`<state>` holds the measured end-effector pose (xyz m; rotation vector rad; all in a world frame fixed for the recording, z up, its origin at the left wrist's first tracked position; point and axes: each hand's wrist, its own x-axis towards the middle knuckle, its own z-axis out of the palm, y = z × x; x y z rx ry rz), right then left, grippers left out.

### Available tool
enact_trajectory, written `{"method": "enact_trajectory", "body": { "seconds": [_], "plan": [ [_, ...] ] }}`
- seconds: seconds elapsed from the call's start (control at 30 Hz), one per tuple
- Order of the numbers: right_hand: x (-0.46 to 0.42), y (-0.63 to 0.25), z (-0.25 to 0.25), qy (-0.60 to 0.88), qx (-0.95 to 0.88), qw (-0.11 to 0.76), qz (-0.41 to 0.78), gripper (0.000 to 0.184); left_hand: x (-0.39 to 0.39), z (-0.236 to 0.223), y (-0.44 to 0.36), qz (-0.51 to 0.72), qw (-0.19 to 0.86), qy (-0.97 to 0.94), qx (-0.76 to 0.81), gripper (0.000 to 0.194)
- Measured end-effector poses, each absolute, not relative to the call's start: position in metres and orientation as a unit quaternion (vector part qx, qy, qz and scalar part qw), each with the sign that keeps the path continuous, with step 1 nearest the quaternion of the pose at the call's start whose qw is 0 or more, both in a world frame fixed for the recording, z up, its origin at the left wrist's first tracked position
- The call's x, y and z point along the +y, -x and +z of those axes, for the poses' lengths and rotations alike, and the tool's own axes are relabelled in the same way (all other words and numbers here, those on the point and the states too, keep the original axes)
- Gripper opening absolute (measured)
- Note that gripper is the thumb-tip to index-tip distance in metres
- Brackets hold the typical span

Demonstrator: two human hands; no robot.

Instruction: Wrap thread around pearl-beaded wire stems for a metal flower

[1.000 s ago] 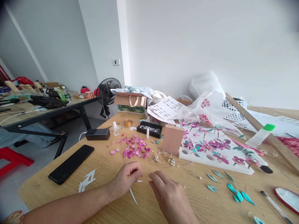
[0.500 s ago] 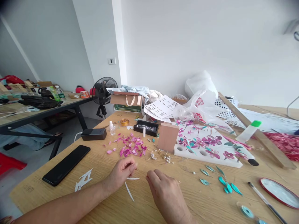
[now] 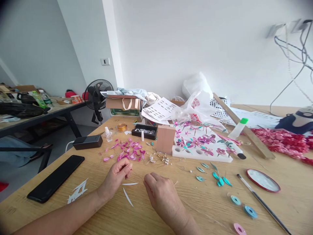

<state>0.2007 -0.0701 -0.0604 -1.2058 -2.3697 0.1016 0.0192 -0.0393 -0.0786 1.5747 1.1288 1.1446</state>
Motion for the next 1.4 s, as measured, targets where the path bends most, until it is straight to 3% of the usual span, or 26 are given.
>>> {"method": "enact_trajectory", "body": {
  "seconds": [0.3,0.6,0.93,1.17,1.4],
  "plan": [
    [-0.066,-0.202,-0.061,0.464,-0.807,0.317,0.180,0.018,-0.039,-0.078,-0.018,0.462,0.423,-0.630,0.460,0.030],
    [-0.064,-0.203,-0.059,0.462,-0.781,0.319,0.273,0.016,-0.040,-0.075,-0.017,0.458,0.393,-0.656,0.453,0.031],
    [-0.063,-0.206,-0.053,0.445,-0.625,0.363,0.528,0.018,-0.043,-0.075,-0.017,0.462,0.389,-0.659,0.449,0.031],
    [-0.061,-0.213,-0.051,0.419,-0.594,0.395,0.562,0.023,-0.041,-0.073,-0.017,0.487,0.405,-0.637,0.440,0.031],
    [-0.054,-0.234,-0.049,0.415,-0.525,0.537,0.513,0.030,-0.040,-0.071,-0.017,0.515,0.421,-0.617,0.422,0.030]
  ]
}}
